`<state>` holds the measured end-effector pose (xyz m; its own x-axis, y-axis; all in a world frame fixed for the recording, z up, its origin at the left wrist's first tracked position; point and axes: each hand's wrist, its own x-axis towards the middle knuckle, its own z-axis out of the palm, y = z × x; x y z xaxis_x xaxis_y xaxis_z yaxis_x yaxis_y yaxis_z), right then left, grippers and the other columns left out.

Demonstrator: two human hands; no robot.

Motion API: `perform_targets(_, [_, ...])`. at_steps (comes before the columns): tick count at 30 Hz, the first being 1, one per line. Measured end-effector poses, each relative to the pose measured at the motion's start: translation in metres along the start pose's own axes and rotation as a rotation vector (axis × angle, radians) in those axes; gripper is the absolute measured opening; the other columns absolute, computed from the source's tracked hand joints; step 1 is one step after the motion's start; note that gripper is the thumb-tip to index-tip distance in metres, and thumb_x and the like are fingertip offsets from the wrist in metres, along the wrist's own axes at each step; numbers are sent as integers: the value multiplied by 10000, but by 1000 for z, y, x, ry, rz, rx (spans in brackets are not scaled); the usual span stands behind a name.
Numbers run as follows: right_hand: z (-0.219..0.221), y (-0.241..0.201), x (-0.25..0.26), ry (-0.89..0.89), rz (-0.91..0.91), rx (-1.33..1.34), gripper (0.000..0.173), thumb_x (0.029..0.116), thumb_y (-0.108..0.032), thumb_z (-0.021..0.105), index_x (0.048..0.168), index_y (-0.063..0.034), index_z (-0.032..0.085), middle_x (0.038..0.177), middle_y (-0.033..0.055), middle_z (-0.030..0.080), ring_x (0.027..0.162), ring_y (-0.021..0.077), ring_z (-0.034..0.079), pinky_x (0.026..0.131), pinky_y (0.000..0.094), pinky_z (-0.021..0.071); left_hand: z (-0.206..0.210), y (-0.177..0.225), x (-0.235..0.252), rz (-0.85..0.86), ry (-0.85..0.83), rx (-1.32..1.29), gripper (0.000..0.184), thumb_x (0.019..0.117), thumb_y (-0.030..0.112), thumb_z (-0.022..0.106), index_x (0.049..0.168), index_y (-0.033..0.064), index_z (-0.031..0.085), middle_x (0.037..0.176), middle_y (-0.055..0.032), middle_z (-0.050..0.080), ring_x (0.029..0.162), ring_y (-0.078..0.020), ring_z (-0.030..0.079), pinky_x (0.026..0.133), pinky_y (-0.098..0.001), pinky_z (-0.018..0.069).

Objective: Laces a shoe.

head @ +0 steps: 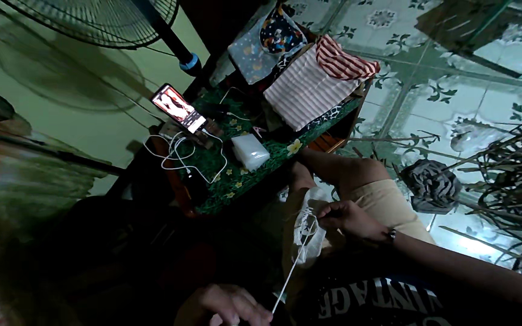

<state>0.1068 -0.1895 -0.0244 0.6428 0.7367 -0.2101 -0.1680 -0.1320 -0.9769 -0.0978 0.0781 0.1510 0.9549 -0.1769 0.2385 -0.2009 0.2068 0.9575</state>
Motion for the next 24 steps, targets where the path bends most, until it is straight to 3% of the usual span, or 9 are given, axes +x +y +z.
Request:
perform_targets(3, [0,0,0,-1,10,0,124,927,-118,735,1024,-41,733,885,-28,716,753,-7,638,712,187,549,-5,-1,-1,-97,-100,1,167,1056,260,557,1059,130,661,982,-71,756,955,-254,755,858,-440,637])
perform_targets(5, [1,1,0,0,13,0,122,928,-119,735,1021,-40,734,887,-24,717,755,-1,641,711,191,551,-9,-1,-1,-215,-182,106,172,1042,277,571,1002,130,649,971,-52,754,927,-195,752,825,-378,640])
perform_targets(9, [1,1,-1,-6,17,-1,131,932,-108,728,1032,-24,729,906,-13,719,772,0,645,734,194,556,-12,-18,7,-400,-276,357,219,978,210,646,1122,45,658,944,-7,718,848,-28,679,768,-211,580])
perform_targets(11, [2,0,-1,-2,15,8,131,929,-101,728,1032,-20,727,905,-11,720,776,1,648,742,196,560,-8,-34,16,-530,-166,557,317,941,220,694,1201,42,664,1032,-31,738,914,-82,705,815,-276,597])
perform_targets(14, [3,-2,-2,2,28,0,128,935,-109,723,1031,-25,727,903,-11,716,777,3,646,746,203,558,-5,-67,40,-660,-1,839,354,992,280,650,1284,79,654,1232,-75,695,1104,-173,676,943,-384,567])
perform_targets(16, [3,-3,-3,26,16,-9,131,939,-121,721,1031,-29,726,907,-9,718,773,7,648,742,206,560,-6,-92,58,-633,60,929,354,1029,272,592,1318,74,643,1314,-102,661,1226,-226,624,1059,-445,499])
perform_targets(18, [3,-2,-4,113,2,-61,152,934,-142,721,1034,-29,714,926,10,702,773,22,638,735,212,552,-6,-117,74,-586,89,927,369,1043,245,561,1367,74,609,1370,-108,627,1274,-226,594,1080,-431,487])
perform_targets(21, [-2,1,-1,296,77,-209,337,917,-205,723,1183,-11,654,1108,143,610,875,153,604,770,297,536,-7,-150,88,-587,85,887,451,1049,249,544,1472,94,530,1477,-122,550,1365,-240,525,1142,-439,433])
perform_targets(24, [-13,13,6,373,191,-227,568,908,-286,744,1389,-52,553,1364,238,518,1116,283,604,878,390,560,-8,-168,91,-609,79,847,465,1061,257,524,1490,77,506,1499,-136,529,1396,-239,496,1178,-429,393])
